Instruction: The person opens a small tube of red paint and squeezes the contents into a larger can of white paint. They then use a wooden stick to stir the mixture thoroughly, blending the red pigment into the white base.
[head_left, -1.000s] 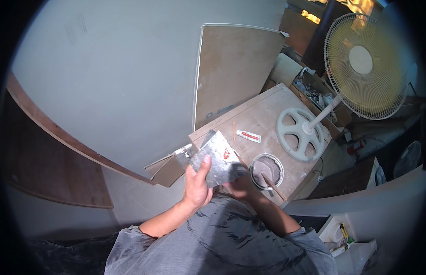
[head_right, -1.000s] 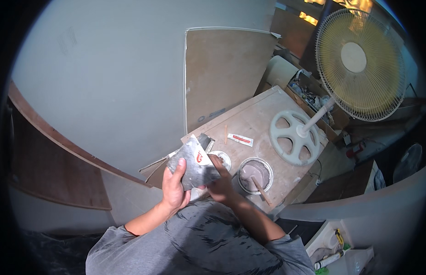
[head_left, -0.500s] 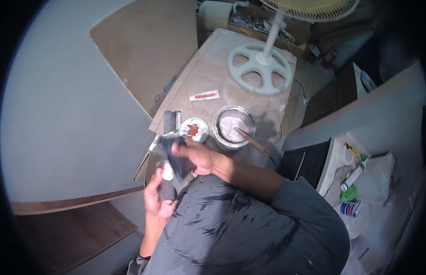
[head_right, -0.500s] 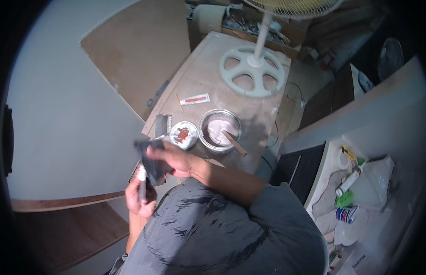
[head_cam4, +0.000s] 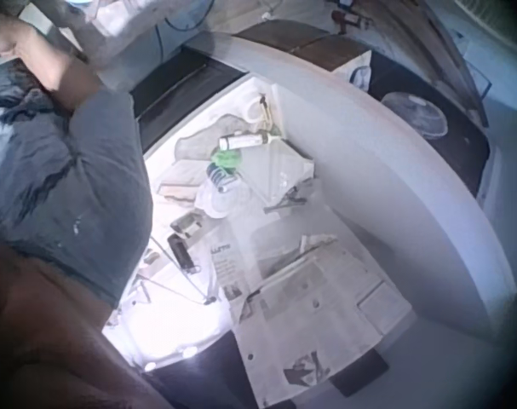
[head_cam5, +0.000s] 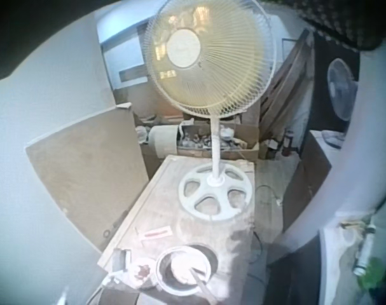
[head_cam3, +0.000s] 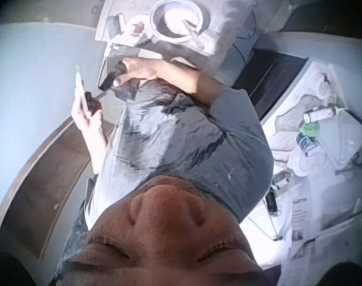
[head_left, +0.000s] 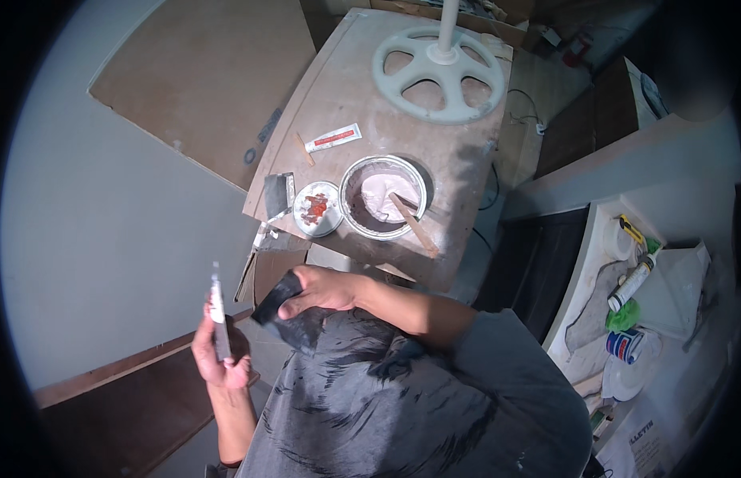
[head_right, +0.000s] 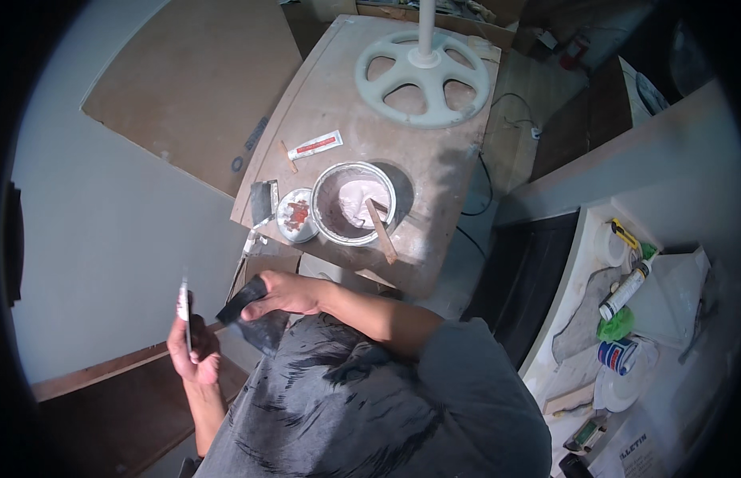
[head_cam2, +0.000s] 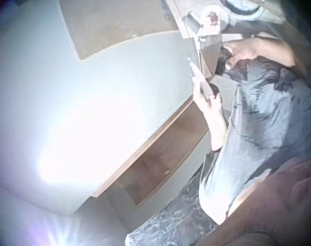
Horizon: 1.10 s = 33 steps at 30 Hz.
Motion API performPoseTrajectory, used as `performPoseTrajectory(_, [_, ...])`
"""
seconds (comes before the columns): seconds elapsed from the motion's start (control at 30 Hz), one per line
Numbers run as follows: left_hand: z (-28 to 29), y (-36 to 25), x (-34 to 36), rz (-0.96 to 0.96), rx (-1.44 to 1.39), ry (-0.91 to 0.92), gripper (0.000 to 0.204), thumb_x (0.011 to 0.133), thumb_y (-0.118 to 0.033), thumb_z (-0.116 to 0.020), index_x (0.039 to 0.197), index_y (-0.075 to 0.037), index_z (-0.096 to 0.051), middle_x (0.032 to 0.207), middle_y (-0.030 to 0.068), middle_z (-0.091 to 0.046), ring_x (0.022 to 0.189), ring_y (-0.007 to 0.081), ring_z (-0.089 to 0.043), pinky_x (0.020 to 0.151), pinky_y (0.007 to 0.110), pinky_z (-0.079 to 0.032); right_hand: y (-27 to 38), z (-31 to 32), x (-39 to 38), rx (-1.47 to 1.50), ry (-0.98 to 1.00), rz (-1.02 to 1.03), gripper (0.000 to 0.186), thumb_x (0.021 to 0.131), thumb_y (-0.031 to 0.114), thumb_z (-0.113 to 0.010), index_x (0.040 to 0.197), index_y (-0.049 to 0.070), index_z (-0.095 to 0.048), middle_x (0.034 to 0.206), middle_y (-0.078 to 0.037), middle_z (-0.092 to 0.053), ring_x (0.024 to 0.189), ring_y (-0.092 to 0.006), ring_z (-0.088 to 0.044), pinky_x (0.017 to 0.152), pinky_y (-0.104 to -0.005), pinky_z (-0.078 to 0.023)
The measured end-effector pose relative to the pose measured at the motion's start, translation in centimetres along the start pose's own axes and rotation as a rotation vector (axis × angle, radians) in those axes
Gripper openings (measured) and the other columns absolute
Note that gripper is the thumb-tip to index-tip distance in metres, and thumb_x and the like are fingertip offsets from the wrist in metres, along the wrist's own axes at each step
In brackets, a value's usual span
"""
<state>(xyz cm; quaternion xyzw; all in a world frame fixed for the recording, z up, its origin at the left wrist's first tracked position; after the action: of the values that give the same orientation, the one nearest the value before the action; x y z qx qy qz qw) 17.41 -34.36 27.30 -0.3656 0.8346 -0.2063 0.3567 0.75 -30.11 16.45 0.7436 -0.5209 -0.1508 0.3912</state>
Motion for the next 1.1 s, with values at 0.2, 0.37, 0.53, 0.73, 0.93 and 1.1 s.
performPoseTrajectory(0.2, [-2.4,-3.2,-0.6,-0.460,0.466,-0.237,0.048,0.102,-0.029,-0.058,0.141,-0.002,-0.047,0.106,0.0099,-0.067,0.078,0.0162,-0.070,0.044,0.026,-0.054,4.1,2.4,-2.3,0.242,-0.554,0.085,0.040,0.093,0.017,-0.077,0.128,0.003,-0.064,0.117,-0.006,-0.072,0.106,-0.0133,-0.068,0.092,-0.0311,-0.056])
performPoseTrajectory(0.37, [-2.0,-4.8,-1.0,-0.516,0.482,-0.111,0.044,0.102,-0.025,-0.060,0.137,0.001,-0.049,0.114,0.0144,-0.066,0.091,0.0219,-0.072,0.059,0.038,-0.064,13.7,-0.4,-0.4,-0.690,-0.569,0.224,0.028,0.092,0.007,-0.072,0.119,0.002,-0.072,0.107,-0.006,-0.074,0.094,-0.0193,-0.072,0.083,-0.0338,-0.058])
performPoseTrajectory(0.53, [-1.9,-7.4,-3.0,-0.627,0.554,-0.151,0.045,0.102,-0.026,-0.061,0.133,0.006,-0.052,0.110,0.0158,-0.068,0.088,0.0213,-0.073,0.058,0.034,-0.063,17.4,-8.3,4.8,-1.556,-0.252,0.489,0.043,0.079,-0.003,-0.070,0.116,0.020,-0.077,0.099,-0.007,-0.072,0.092,-0.0243,-0.070,0.083,-0.0365,-0.055])
performPoseTrajectory(0.73, [-1.1,-9.6,-4.4,-0.670,0.502,-0.163,0.043,0.103,-0.024,-0.058,0.131,0.008,-0.053,0.106,0.0151,-0.068,0.082,0.0202,-0.072,0.056,0.034,-0.063,16.7,-13.4,9.9,-1.864,0.038,0.742,0.042,0.081,0.008,-0.070,0.118,0.028,-0.072,0.104,0.004,-0.068,0.101,-0.0183,-0.063,0.088,-0.0410,-0.043])
performPoseTrajectory(0.93, [1.6,-11.3,-5.2,-0.689,0.496,-0.254,0.037,0.104,-0.021,-0.056,0.128,0.007,-0.056,0.101,0.0129,-0.068,0.081,0.0172,-0.070,0.062,0.032,-0.063,16.3,-16.3,14.8,-1.964,0.257,0.557,0.035,0.077,0.010,-0.071,0.107,0.025,-0.078,0.102,0.005,-0.067,0.101,-0.0179,-0.061,0.089,-0.0396,-0.040])
performPoseTrajectory(1.1, [4.1,-12.1,-5.5,-0.746,0.520,-0.324,0.039,0.105,-0.026,-0.055,0.124,0.007,-0.058,0.095,0.0117,-0.069,0.079,0.0167,-0.070,0.064,0.029,-0.059,15.0,-18.9,18.4,-1.972,0.513,0.386,0.028,0.077,0.011,-0.068,0.102,0.019,-0.078,0.102,0.004,-0.064,0.102,-0.0179,-0.057,0.090,-0.0395,-0.040])
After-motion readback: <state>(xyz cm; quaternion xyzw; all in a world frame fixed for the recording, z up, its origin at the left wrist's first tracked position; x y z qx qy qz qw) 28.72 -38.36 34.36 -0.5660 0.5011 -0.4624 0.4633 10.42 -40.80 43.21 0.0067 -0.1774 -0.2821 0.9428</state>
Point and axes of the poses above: each hand's wrist, its own x-axis towards the middle knuckle, its own z-axis out of the back of the hand, y = z × x, the point moved 5 cm from there along x, towards the middle knuckle
